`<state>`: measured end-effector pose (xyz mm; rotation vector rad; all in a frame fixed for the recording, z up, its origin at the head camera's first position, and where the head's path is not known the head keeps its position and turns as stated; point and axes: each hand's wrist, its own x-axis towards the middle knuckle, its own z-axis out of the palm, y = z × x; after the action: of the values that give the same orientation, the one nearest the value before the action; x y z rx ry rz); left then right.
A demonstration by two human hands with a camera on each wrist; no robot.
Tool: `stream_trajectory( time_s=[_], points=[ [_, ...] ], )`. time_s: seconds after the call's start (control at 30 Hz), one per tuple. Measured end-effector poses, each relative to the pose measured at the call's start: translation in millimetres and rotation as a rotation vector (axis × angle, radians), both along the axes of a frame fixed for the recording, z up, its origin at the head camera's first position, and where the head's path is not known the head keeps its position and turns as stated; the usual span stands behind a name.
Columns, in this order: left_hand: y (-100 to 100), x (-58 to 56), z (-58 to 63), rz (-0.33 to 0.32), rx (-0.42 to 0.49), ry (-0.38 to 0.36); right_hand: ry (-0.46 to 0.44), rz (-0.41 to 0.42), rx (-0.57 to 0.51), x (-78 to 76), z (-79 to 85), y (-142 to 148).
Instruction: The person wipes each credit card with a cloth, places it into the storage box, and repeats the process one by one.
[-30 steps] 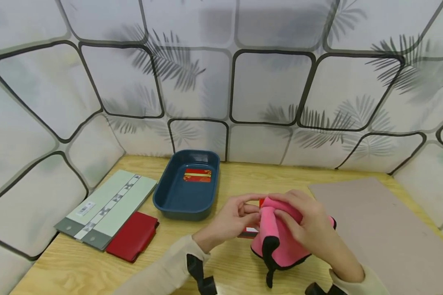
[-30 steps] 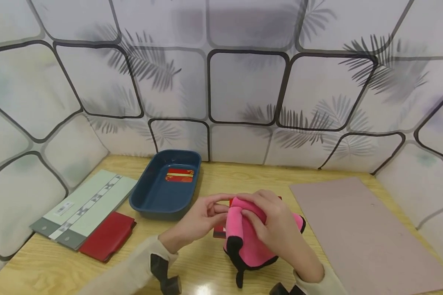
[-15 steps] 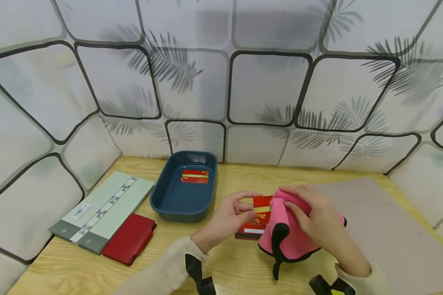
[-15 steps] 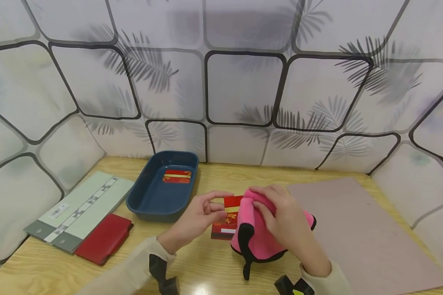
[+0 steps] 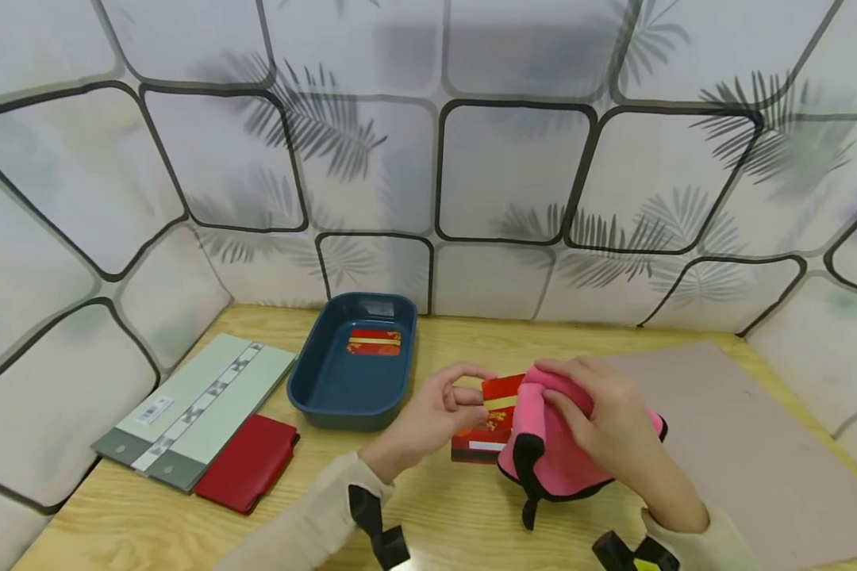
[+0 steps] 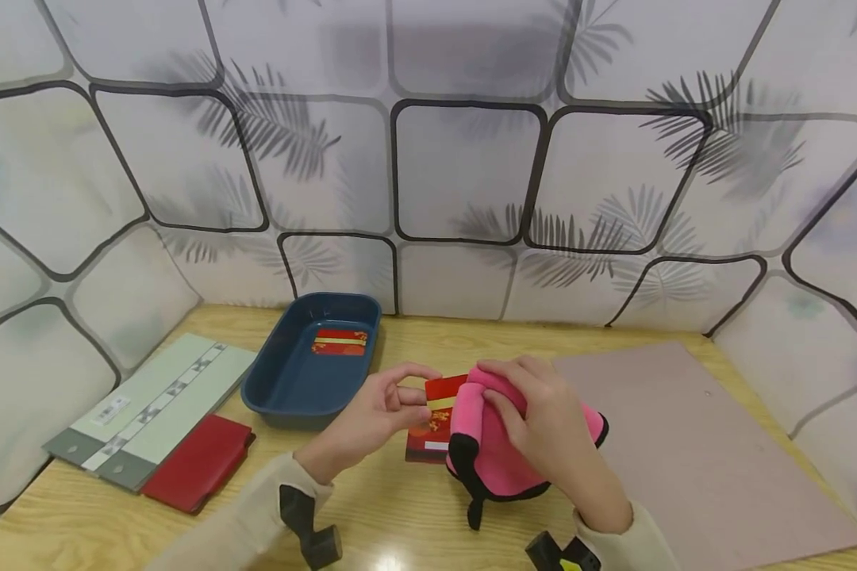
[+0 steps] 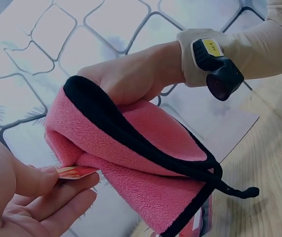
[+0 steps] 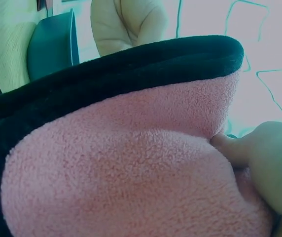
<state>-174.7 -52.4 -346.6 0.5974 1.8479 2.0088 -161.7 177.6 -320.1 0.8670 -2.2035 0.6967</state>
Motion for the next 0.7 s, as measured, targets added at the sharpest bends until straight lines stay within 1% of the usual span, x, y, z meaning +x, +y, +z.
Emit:
stream_trajectory(
  time_s=[0.2, 0.33, 0.43, 0.57, 0.7],
  points=[
    [4, -1.8, 0.3, -0.034, 0.037, 0.012, 0.014, 0.054, -0.016, 4.2, 2.2, -6],
    [4, -0.3, -1.1, -0.054, 0.036, -0.007, 0.028, 0.076, -0.004, 7.2, -1.1, -13],
    [2, 0.3, -4.0, -0.101, 0.031, 0.001, 0.012, 0.099, 0.002, 9.2, -6.1, -20],
    [-1, -1.6, -7.6, -0.171, 0.026, 0.044, -0.027, 0.110, -0.003, 11.6, -10.8, -25],
    [0, -3.6, -8.6, -0.191, 0.024, 0.054, -0.044, 0.097, -0.001, 11.8, -11.3, -24]
  ],
)
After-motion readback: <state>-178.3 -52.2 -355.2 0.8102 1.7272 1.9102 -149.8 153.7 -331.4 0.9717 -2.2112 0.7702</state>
